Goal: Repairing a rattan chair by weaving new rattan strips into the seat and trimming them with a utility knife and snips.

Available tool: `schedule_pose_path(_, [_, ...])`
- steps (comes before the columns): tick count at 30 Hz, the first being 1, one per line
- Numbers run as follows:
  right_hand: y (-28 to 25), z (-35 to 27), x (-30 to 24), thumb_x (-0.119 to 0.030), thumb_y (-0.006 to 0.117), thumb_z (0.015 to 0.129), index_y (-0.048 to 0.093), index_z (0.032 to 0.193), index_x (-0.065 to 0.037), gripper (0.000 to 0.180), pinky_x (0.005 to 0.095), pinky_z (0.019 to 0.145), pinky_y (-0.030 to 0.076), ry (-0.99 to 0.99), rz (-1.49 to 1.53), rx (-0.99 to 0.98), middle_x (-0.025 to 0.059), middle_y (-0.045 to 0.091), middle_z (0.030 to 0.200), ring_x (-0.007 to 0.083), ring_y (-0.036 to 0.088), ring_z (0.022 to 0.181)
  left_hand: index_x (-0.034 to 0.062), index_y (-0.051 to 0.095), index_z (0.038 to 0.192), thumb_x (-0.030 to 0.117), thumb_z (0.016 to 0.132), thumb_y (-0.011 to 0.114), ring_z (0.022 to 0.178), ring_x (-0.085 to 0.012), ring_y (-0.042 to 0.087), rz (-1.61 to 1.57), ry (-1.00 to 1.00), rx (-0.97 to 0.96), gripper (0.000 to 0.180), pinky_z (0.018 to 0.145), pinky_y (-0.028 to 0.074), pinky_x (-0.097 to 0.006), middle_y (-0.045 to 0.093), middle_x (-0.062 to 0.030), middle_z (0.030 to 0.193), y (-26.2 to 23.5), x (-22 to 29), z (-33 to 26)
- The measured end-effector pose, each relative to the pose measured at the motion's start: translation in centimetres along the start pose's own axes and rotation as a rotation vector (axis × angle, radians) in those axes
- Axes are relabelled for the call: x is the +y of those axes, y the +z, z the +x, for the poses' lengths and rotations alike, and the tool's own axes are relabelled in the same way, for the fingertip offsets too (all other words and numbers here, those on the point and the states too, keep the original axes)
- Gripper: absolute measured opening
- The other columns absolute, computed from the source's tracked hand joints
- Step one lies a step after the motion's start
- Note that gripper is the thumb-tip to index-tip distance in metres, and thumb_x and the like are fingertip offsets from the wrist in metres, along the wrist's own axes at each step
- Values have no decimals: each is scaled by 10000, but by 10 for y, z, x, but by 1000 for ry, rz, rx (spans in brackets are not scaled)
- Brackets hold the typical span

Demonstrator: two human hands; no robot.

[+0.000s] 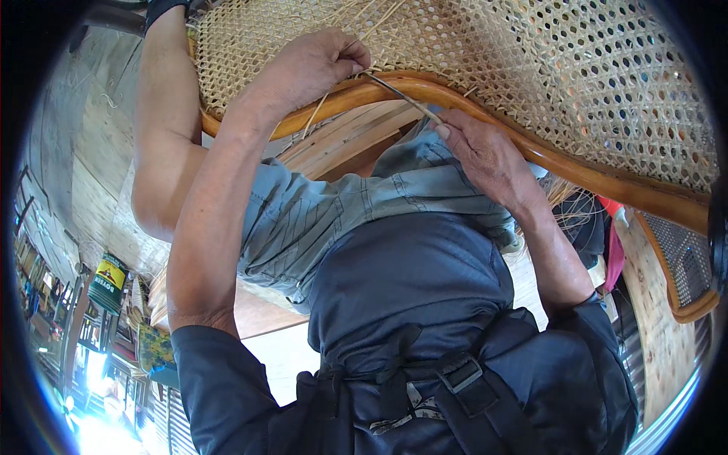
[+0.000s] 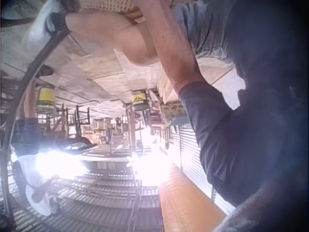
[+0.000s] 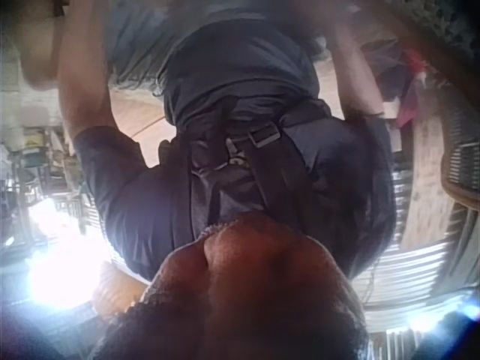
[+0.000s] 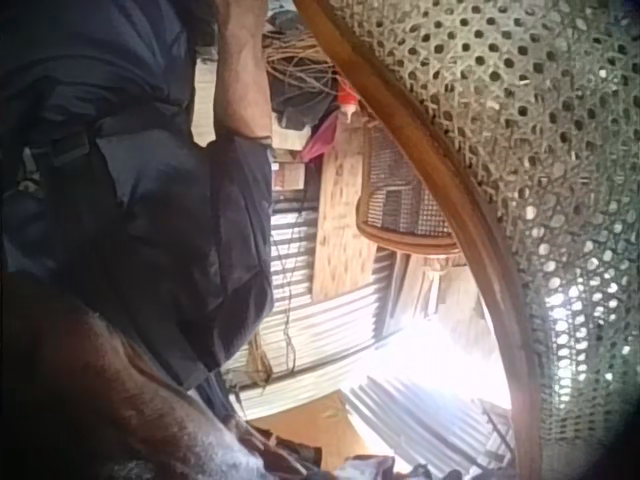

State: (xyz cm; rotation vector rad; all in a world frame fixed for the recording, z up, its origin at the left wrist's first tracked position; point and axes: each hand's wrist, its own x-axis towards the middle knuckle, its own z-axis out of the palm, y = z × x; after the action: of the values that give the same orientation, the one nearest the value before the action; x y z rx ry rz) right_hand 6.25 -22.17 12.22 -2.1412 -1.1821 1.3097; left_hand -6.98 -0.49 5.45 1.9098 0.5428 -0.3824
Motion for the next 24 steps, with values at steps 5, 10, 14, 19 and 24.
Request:
schedule_pose_path(5, [8,1,7,-231,460,944,544,984,-19,232,449,620,440,-5,36,24,218,561,725,392,570,705,21,622,978,103,851,591,809,-138,587,-14,1,10,154,755,453,-269,649,-56,877,3,-3,-1])
schedule_pose_path(10, [6,0,1,-234,456,948,553,1001,-22,239,432,631,442,69,60,-7,218,568,747,389,566,716,40,631,976,109,852,591,805,-137,586,-12,-14,56,148,753,452,-273,650,-49,871,6,-2,-4])
schedule_pose_path(14, [9,1,6,-266,442,960,561,1057,-18,291,369,659,442,68,100,9,167,562,774,294,546,715,54,630,986,103,849,584,805,-154,586,59,11,87,152,747,452,-283,636,-60,875,7,-2,-4])
schedule_pose_path(19, [6,2,4,-292,430,972,565,1094,-16,331,315,670,437,82,107,-11,103,543,762,194,518,693,50,620,978,91,844,578,833,-216,592,191,172,189,146,755,461,-303,599,-90,909,14,-4,-8])
schedule_pose_path(24, [5,2,1,-276,436,971,563,1091,-12,317,310,672,437,111,94,-20,100,533,759,194,512,692,59,613,957,89,837,583,860,-259,594,249,243,219,127,766,473,-333,584,-98,917,17,-10,-9])
